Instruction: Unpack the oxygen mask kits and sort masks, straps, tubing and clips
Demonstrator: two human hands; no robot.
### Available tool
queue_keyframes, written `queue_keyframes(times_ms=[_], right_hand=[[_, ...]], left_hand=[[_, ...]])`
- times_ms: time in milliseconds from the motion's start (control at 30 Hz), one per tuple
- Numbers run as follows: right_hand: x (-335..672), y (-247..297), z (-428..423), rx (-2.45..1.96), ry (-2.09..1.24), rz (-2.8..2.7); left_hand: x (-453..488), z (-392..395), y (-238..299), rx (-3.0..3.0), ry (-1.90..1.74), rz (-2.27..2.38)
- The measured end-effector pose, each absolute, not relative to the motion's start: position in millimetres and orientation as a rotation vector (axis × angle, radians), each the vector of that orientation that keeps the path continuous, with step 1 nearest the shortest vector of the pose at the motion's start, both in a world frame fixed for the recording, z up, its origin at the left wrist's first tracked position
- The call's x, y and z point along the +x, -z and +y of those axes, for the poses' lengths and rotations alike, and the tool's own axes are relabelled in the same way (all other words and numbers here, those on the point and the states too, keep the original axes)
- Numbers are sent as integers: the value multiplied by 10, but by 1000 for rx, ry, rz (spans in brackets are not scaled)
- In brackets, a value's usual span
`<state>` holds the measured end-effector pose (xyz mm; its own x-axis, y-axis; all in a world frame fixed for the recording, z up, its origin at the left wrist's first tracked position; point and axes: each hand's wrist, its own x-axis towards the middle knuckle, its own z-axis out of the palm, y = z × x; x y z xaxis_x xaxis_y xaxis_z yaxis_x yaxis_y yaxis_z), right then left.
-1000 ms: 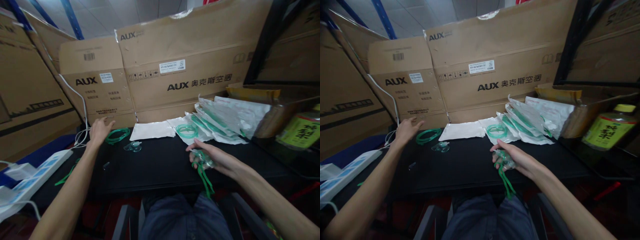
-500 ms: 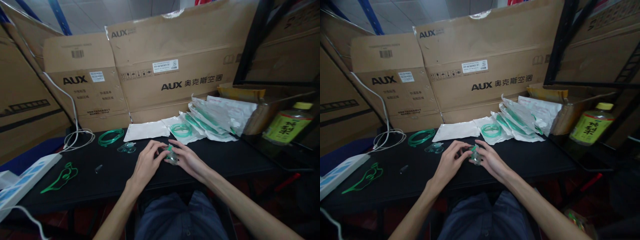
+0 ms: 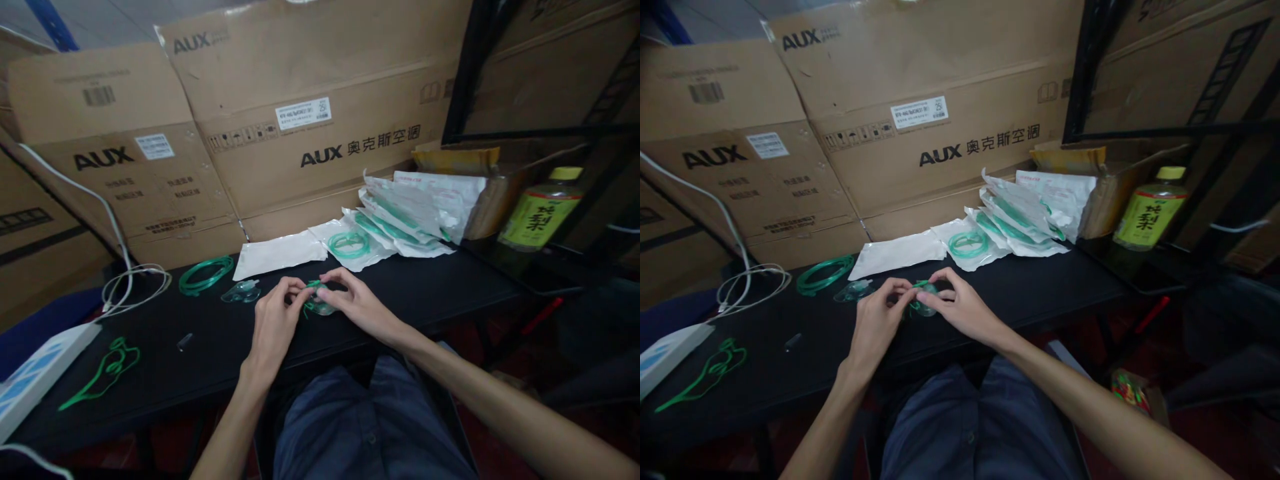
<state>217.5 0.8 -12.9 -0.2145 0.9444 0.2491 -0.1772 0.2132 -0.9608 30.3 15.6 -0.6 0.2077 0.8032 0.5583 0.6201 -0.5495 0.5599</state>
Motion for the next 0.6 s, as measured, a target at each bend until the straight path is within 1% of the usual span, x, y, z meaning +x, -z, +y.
queue_keyframes(times_ms=[133,400,467,600], right_hand=[[2144,163,-35,-846,-1135,-1472],[2098,146,-108,-1012,-505,-1661],[2101,145,-111,-1011,-453,-1692],[2081,154,-119,-1030,-449,-1730]], left_hand=[[291,157,17,2400,-1141,1355],[295,119,9,2506,-1091,1138],[309,99,-8,2509,-1092,1117],[353,58,-50,2542,-1112,1141]])
